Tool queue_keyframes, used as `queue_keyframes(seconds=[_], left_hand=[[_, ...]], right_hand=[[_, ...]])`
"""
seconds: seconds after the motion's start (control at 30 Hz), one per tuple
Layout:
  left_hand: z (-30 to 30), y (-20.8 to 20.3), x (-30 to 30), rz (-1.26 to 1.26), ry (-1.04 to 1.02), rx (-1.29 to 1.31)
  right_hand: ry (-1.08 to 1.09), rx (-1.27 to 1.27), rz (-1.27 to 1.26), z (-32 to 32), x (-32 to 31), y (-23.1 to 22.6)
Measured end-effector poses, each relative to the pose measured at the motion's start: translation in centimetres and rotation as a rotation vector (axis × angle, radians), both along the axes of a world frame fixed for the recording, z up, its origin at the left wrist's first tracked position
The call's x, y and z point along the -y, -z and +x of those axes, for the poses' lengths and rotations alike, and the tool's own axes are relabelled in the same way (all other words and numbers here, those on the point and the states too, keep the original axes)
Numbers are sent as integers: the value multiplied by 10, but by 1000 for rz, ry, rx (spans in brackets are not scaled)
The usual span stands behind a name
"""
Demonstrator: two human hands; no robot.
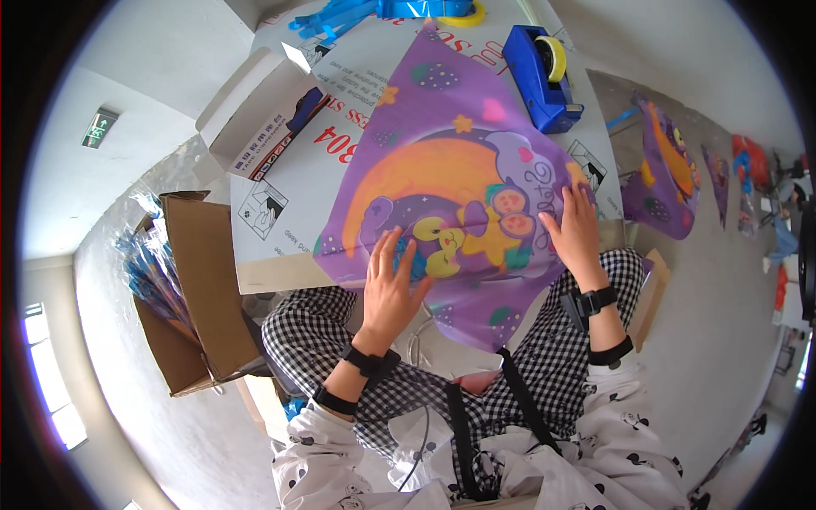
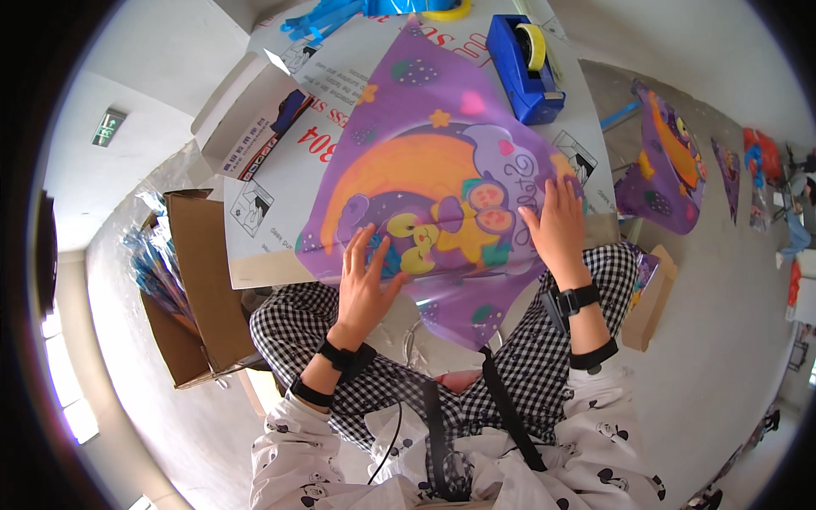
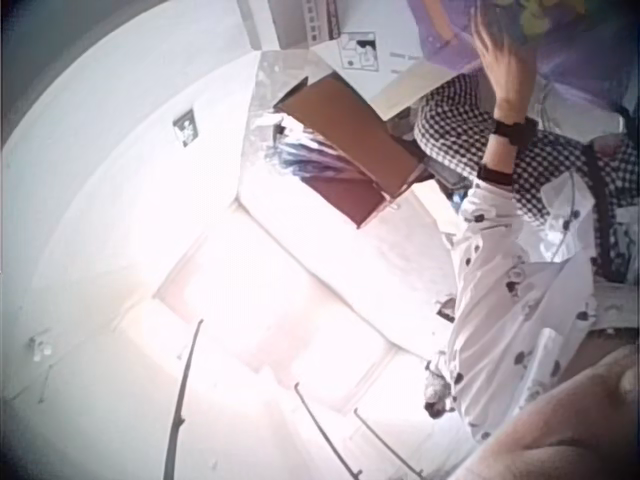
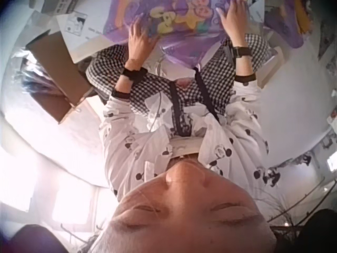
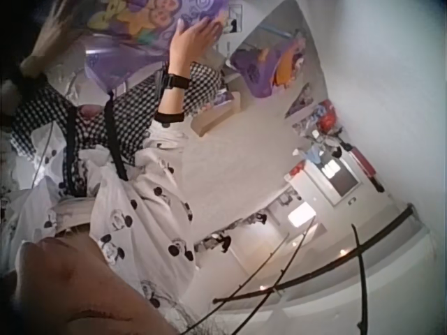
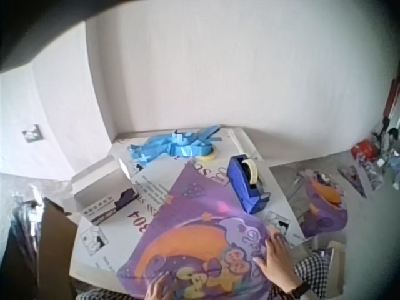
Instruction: Assembling, stringing, and packaging small decorative kites at an assembly station.
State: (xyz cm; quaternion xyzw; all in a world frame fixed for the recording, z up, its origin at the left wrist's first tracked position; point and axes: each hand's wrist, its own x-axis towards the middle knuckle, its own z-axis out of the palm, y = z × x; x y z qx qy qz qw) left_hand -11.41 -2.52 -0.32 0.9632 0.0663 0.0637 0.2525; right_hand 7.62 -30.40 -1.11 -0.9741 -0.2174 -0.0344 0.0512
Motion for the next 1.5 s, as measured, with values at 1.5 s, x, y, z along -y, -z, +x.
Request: queue_keyframes(seconds=[1.5], left_hand=[[2,24,-12,300,-89,-121]], right_hand=[[-206,-42,268,-82,-65,15]])
